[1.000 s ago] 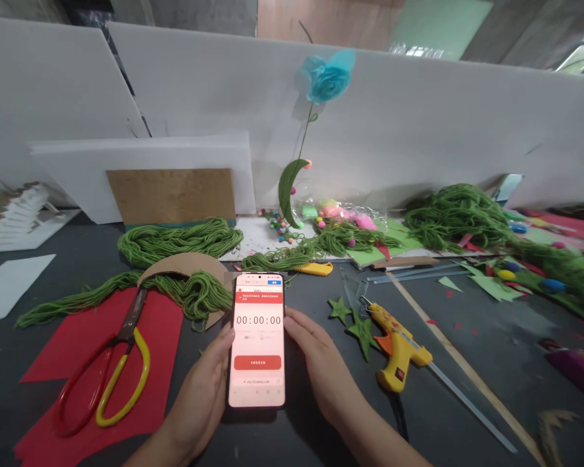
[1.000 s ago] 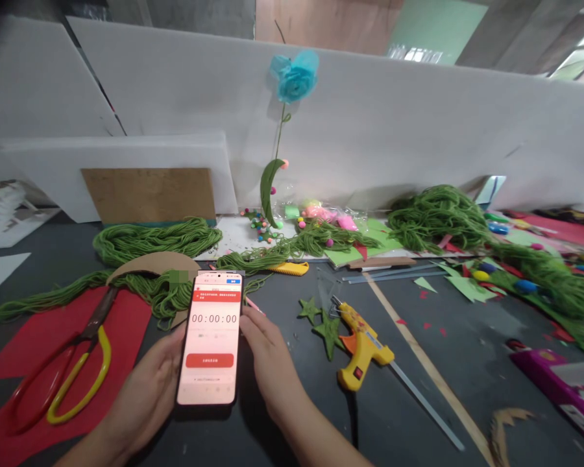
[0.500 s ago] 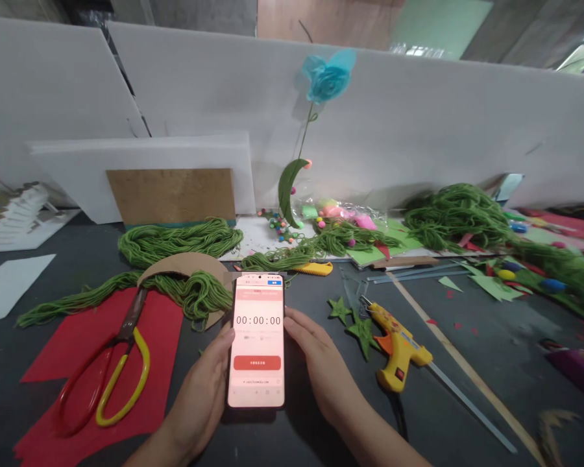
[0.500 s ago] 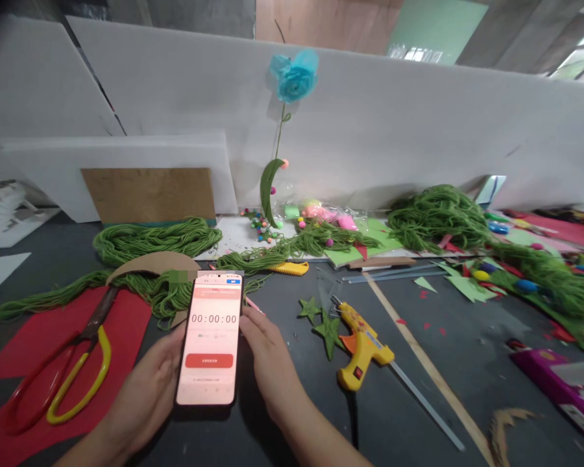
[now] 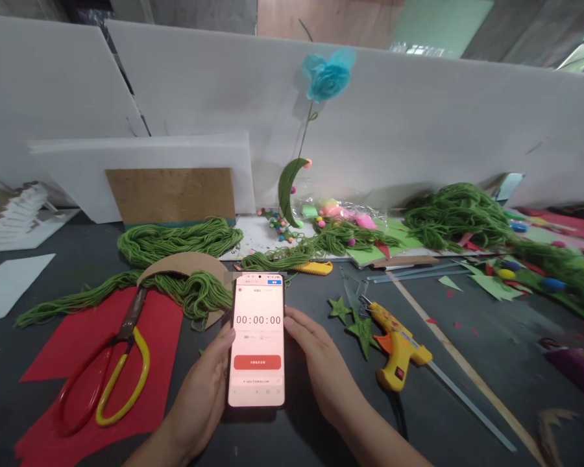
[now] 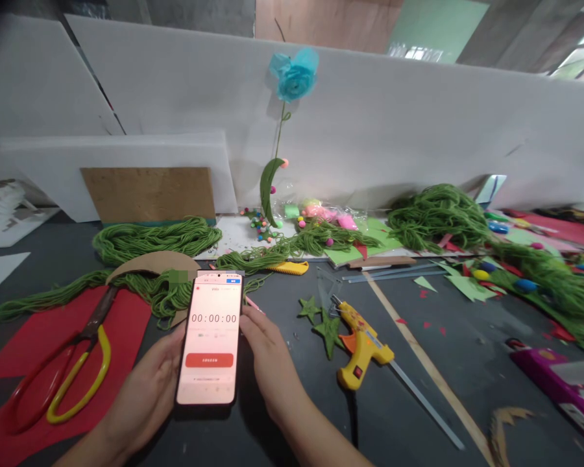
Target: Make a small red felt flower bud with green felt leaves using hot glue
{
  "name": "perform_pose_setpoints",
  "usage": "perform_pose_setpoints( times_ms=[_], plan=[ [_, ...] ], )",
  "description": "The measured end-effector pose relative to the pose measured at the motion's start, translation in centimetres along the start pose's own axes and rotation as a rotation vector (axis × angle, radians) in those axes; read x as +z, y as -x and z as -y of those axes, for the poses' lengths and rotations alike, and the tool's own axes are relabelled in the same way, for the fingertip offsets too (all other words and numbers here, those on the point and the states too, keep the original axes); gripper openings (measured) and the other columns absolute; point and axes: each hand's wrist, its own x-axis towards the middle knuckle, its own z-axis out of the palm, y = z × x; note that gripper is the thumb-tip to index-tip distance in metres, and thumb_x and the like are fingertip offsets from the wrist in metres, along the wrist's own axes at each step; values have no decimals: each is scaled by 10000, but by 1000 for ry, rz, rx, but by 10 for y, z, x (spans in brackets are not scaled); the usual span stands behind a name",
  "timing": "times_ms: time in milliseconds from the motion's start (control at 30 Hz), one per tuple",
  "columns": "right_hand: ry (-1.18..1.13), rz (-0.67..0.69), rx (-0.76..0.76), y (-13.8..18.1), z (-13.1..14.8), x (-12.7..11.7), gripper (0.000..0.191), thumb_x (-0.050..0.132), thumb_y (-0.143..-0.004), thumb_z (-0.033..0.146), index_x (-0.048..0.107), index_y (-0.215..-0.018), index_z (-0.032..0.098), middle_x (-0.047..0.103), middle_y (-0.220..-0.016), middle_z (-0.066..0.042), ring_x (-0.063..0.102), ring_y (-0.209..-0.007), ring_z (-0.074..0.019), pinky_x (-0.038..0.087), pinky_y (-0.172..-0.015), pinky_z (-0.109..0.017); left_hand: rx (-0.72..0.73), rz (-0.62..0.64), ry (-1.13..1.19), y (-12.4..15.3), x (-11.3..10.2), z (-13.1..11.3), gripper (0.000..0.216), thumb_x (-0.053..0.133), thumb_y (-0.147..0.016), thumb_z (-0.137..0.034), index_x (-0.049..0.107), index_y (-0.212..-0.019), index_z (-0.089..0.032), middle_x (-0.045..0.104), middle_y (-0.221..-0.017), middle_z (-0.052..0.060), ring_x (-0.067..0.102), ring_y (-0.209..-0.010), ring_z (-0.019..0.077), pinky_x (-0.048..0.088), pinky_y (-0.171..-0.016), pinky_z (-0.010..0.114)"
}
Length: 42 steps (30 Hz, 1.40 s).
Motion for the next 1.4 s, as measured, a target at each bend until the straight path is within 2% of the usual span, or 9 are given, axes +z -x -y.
perform_pose_setpoints(
  times_ms=[333, 600, 1000, 1200, 1400],
  plan=[
    [-39, 31, 9, 0, -2, 0, 275, 571, -770, 354, 705, -977, 232, 628, -1162, -40, 485, -1141, -237, 306, -978, -346, 1, -3, -9, -1, 1, 0, 399, 480, -860, -309, 552, -1230, -178, 671, -1135, 86, 528, -1150, 272, 361, -992, 415],
    [-43, 6, 2, 1, 0, 1, 283, 573, -764, 348, 708, -969, 208, 654, -1109, -53, 519, -1098, -239, 337, -948, -334, 16, -3, -21, -1, 0, 0, 326, 477, -866, -307, 620, -1139, -201, 679, -1126, 59, 514, -1166, 256, 364, -989, 391],
    [-26, 2, 5, 1, 2, 2, 283, 568, -760, 349, 710, -965, 217, 647, -1122, -53, 505, -1118, -243, 325, -968, -351, -12, -13, 20, -1, 2, -1, 326, 491, -859, -314, 626, -1131, -197, 690, -1104, 50, 523, -1158, 241, 348, -1004, 365],
    [-47, 42, 11, 1, 0, 2, 276, 557, -774, 344, 703, -973, 220, 648, -1122, -47, 503, -1124, -233, 332, -961, -338, -15, -1, 25, -2, 2, -1, 362, 496, -857, -307, 586, -1186, -186, 686, -1111, 63, 544, -1132, 255, 370, -986, 382],
    [-43, 27, -15, 0, -1, 1, 273, 561, -768, 330, 706, -966, 209, 655, -1111, -51, 492, -1141, -240, 329, -968, -344, 0, -3, -8, -1, 0, 0, 394, 494, -855, -325, 562, -1218, -187, 677, -1126, 80, 546, -1128, 271, 381, -973, 408]
  ],
)
